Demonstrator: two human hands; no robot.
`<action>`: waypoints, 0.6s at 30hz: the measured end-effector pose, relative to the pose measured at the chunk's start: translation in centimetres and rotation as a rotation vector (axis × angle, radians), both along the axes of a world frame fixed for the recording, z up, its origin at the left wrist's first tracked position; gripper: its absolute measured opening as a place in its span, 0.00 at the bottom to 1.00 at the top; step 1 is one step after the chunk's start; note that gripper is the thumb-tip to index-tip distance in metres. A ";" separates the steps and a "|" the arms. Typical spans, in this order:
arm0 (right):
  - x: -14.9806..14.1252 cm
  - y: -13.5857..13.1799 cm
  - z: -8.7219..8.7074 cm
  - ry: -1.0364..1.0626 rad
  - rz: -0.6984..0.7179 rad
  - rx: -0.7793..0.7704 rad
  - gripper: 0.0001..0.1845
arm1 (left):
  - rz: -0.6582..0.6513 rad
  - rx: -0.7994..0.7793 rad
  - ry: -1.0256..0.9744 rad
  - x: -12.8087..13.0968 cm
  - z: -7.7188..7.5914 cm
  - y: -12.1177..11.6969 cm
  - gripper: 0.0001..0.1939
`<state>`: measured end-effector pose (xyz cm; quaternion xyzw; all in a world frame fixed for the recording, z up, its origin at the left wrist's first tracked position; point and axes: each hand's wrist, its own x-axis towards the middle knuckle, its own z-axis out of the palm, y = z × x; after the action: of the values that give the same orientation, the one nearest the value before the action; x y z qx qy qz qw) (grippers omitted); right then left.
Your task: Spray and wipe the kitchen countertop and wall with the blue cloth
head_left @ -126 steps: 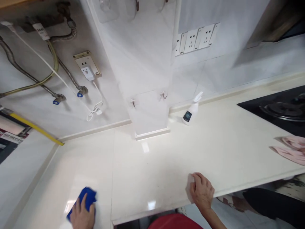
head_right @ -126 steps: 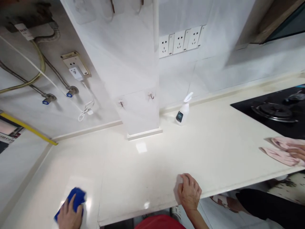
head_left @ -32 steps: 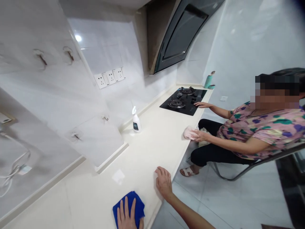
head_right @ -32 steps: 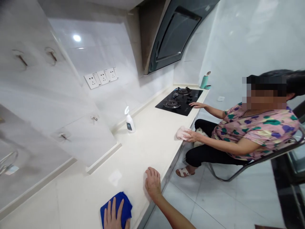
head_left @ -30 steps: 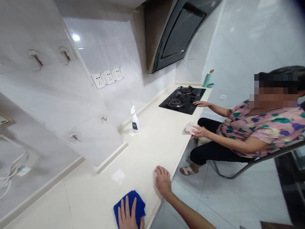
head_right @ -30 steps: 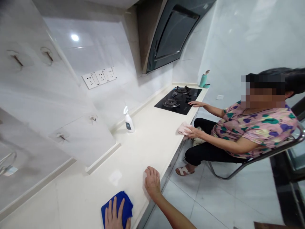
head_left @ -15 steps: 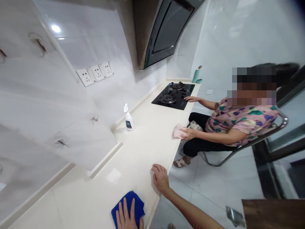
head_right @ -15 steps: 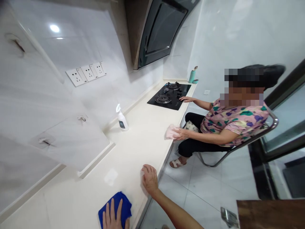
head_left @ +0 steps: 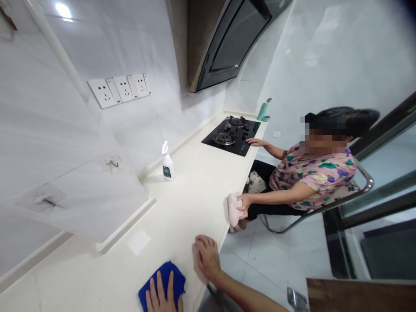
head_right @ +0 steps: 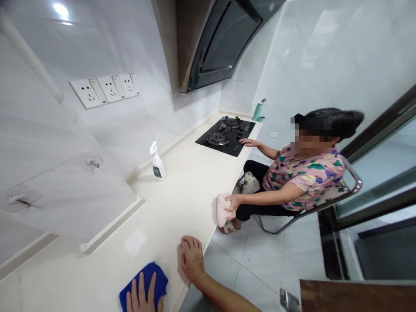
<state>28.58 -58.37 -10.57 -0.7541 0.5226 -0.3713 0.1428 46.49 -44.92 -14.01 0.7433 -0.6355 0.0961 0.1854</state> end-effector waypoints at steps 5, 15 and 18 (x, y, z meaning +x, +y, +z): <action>-0.1 -0.1 -0.9 -0.132 0.031 0.047 0.20 | -0.050 -0.056 -0.074 -2.8 2.3 -6.9 0.36; -3.0 -5.2 -0.5 -0.300 0.060 -0.051 0.34 | -0.293 0.088 0.035 -5.5 5.1 -18.6 0.32; -2.6 -6.4 1.3 -0.190 0.176 -0.041 0.35 | -0.388 0.123 0.136 -3.8 5.6 -17.3 0.31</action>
<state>25.96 -64.81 -9.30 -0.7613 0.4307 -0.4376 0.2084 42.65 -62.22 -8.43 0.6217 -0.7574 -0.0306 0.1973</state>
